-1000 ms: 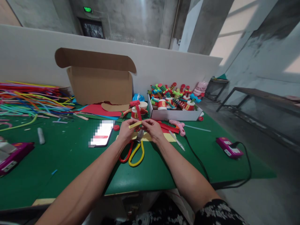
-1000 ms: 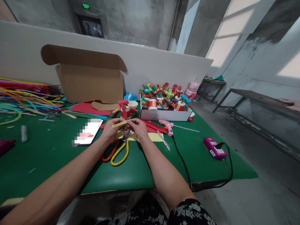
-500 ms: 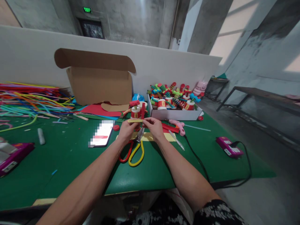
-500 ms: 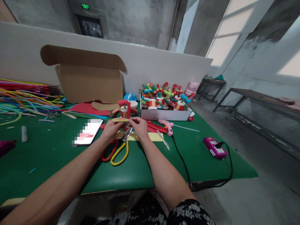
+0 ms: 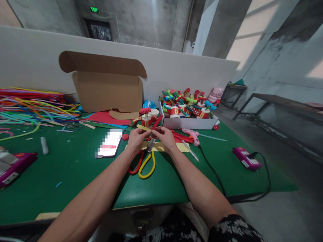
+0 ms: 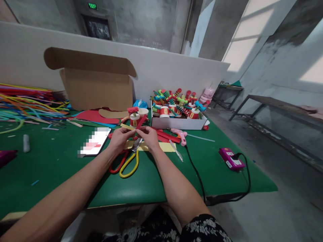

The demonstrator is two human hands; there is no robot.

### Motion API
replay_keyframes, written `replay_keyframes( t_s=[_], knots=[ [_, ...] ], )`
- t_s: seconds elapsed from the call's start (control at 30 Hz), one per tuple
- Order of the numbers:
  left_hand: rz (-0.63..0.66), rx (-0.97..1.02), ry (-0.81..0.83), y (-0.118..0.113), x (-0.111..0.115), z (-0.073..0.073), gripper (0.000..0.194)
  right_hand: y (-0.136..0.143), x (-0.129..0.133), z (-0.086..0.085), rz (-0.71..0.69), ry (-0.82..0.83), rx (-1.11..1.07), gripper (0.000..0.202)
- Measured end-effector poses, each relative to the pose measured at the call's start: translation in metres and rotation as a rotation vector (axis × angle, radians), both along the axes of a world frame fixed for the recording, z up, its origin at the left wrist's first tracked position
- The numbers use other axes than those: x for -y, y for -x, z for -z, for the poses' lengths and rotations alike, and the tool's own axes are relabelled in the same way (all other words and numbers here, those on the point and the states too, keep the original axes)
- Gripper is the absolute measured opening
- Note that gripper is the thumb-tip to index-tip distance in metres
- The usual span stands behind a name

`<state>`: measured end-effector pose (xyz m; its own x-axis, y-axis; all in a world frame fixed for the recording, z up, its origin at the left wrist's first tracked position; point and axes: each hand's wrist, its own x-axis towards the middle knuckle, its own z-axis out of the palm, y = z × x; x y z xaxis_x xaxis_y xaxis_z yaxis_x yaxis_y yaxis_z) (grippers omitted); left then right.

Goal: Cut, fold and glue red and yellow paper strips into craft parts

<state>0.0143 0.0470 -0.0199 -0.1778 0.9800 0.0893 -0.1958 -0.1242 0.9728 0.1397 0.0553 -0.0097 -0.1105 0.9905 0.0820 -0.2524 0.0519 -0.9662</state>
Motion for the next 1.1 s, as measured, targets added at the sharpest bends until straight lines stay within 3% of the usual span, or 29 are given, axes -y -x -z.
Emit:
replay_keyframes(
  t_s=[0.3,0.53,0.8,0.93,1.1],
  knots=[
    [0.13,0.173,0.004,-0.002,0.001,-0.003,0.032,-0.002,-0.003,0.0,0.107,-0.089,0.099,0.03],
    [0.006,0.122,-0.066,0.001,-0.003,-0.002,0.031,0.0,-0.005,0.005,0.07,-0.106,0.125,0.025],
    [-0.113,0.265,-0.094,0.014,-0.008,-0.009,0.028,-0.009,-0.011,0.002,0.073,-0.085,0.138,0.024],
    [-0.175,0.322,-0.105,0.016,-0.007,-0.013,0.03,-0.011,-0.009,-0.002,0.094,-0.004,-0.01,0.023],
    [0.031,0.152,-0.078,0.003,-0.002,-0.009,0.032,-0.004,-0.002,-0.004,0.058,0.11,-0.198,0.027]
  ],
)
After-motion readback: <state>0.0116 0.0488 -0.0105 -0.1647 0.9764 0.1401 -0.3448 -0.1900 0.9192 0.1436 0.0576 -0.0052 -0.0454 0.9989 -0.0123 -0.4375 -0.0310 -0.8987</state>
